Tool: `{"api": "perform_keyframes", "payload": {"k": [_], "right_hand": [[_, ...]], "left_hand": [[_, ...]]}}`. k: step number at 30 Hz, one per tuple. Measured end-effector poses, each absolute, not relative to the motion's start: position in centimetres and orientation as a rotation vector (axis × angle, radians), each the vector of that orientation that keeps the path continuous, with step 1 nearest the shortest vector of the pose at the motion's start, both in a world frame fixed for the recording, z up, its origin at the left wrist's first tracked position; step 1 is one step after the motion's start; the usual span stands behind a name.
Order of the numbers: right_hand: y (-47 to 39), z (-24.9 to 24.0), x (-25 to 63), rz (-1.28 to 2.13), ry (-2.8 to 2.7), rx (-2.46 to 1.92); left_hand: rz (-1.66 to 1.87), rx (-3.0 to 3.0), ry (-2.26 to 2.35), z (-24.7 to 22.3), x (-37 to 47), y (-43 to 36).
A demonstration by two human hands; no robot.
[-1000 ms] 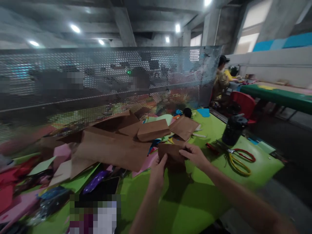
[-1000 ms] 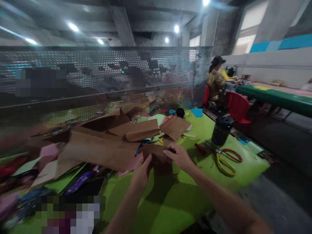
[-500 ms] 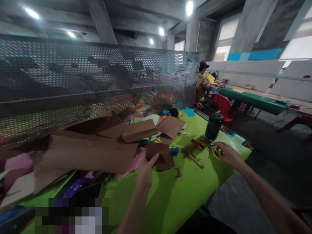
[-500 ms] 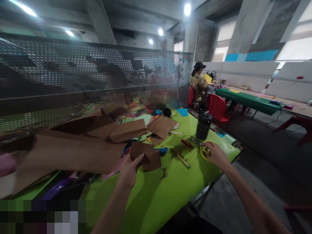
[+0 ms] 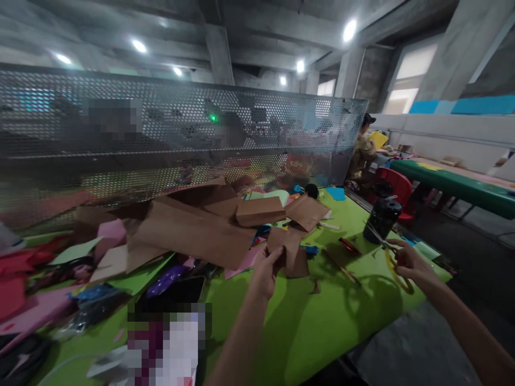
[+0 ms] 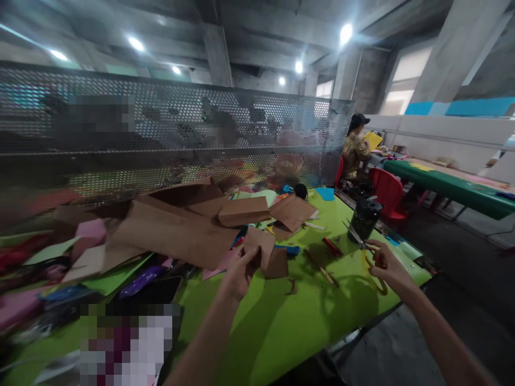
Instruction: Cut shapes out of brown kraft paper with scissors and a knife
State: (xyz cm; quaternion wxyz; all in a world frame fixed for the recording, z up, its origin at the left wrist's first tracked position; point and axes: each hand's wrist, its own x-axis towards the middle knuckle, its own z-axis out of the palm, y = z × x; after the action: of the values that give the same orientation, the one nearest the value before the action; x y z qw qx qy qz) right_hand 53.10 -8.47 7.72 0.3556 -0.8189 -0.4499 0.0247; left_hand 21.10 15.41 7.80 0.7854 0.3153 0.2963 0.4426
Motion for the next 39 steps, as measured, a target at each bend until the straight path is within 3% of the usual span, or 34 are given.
{"api": "perform_keyframes", "payload": {"k": [4, 10, 20, 39], "right_hand": [[-7.9, 9.8, 48.1, 0.762, -1.129, -1.553], [-5.1, 9.9, 42.3, 1.239, -1.171, -1.075], [-3.7, 9.4, 39.7, 1.530, -1.197, -0.963], [-3.0, 9.2, 39.0, 1.576, -1.212, -0.996]], "left_hand": [[0.945, 0.623, 0.633, 7.8, 21.2, 15.4], [0.925, 0.578, 0.634, 8.0, 21.1, 15.4], [0.932, 0.538, 0.648, 8.1, 20.9, 15.7], [0.910, 0.644, 0.631, 7.9, 20.9, 15.6]]}}
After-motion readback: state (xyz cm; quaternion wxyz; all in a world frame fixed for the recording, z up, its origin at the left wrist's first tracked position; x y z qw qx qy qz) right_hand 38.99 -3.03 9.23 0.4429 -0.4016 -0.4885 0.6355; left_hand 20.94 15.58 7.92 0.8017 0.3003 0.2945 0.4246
